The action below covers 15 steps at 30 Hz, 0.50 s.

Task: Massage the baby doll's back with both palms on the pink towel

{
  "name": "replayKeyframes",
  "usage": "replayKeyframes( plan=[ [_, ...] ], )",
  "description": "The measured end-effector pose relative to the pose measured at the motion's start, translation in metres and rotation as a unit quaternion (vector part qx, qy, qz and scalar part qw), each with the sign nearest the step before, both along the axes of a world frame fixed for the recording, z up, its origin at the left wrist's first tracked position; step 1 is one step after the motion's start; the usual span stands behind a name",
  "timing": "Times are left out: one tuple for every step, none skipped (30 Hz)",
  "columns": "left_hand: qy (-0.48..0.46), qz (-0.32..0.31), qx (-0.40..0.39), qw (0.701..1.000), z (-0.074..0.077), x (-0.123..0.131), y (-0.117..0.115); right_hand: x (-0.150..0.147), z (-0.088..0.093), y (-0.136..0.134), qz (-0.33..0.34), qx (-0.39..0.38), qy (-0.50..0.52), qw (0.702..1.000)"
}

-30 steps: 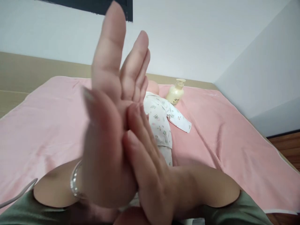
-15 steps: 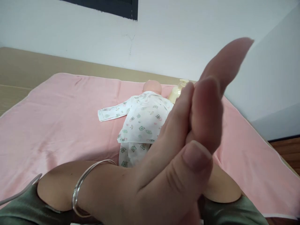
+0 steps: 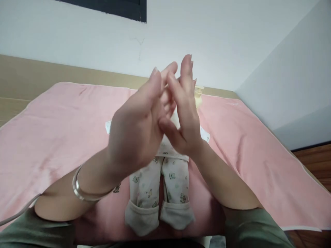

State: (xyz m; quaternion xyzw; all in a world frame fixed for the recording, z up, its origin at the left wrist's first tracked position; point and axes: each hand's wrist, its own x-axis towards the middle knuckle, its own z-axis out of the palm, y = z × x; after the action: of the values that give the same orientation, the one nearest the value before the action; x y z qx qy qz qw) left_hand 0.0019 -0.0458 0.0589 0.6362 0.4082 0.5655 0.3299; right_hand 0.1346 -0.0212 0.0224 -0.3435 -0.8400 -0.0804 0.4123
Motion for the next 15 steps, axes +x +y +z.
replayKeyframes(
  plan=[
    [-0.010,-0.035,-0.040,0.999,-0.008,0.004,0.015,0.002,-0.007,0.010,-0.028,-0.037,0.012,0.999],
    [-0.034,-0.031,-0.050,0.998,-0.021,0.010,0.032,0.004,-0.016,0.020,-0.056,-0.084,0.019,0.995],
    [-0.055,-0.003,-0.044,0.998,-0.037,0.015,0.050,0.006,-0.026,0.030,-0.082,-0.129,0.023,0.988],
    [-0.064,0.030,-0.047,0.996,-0.055,0.020,0.067,0.007,-0.037,0.040,-0.095,-0.165,0.018,0.982],
    [-0.063,0.064,-0.058,0.994,-0.073,0.024,0.082,0.008,-0.047,0.048,-0.102,-0.197,0.005,0.975],
    [-0.054,0.095,-0.078,0.991,-0.090,0.027,0.095,0.008,-0.057,0.054,-0.110,-0.222,-0.008,0.969],
    [-0.036,0.120,-0.098,0.987,-0.105,0.030,0.105,0.008,-0.065,0.059,-0.116,-0.240,-0.024,0.963],
    [-0.014,0.125,-0.116,0.985,-0.116,0.032,0.112,0.007,-0.072,0.063,-0.121,-0.254,-0.040,0.959],
    [0.006,0.126,-0.126,0.984,-0.124,0.033,0.116,0.007,-0.076,0.064,-0.127,-0.263,-0.054,0.955],
    [0.023,0.124,-0.128,0.984,-0.129,0.033,0.117,0.006,-0.079,0.065,-0.131,-0.269,-0.066,0.952],
    [0.037,0.122,-0.124,0.984,-0.132,0.034,0.117,0.005,-0.081,0.064,-0.135,-0.272,-0.076,0.950],
    [0.048,0.124,-0.119,0.984,-0.132,0.034,0.115,0.004,-0.081,0.063,-0.139,-0.275,-0.082,0.948],
    [0.055,0.128,-0.115,0.984,-0.132,0.034,0.114,0.004,-0.081,0.062,-0.144,-0.277,-0.087,0.946],
    [0.060,0.133,-0.116,0.982,-0.131,0.034,0.112,0.003,-0.080,0.061,-0.150,-0.279,-0.092,0.944],
    [0.063,0.138,-0.122,0.981,-0.131,0.034,0.111,0.002,-0.080,0.060,-0.156,-0.282,-0.097,0.942]
  ],
)
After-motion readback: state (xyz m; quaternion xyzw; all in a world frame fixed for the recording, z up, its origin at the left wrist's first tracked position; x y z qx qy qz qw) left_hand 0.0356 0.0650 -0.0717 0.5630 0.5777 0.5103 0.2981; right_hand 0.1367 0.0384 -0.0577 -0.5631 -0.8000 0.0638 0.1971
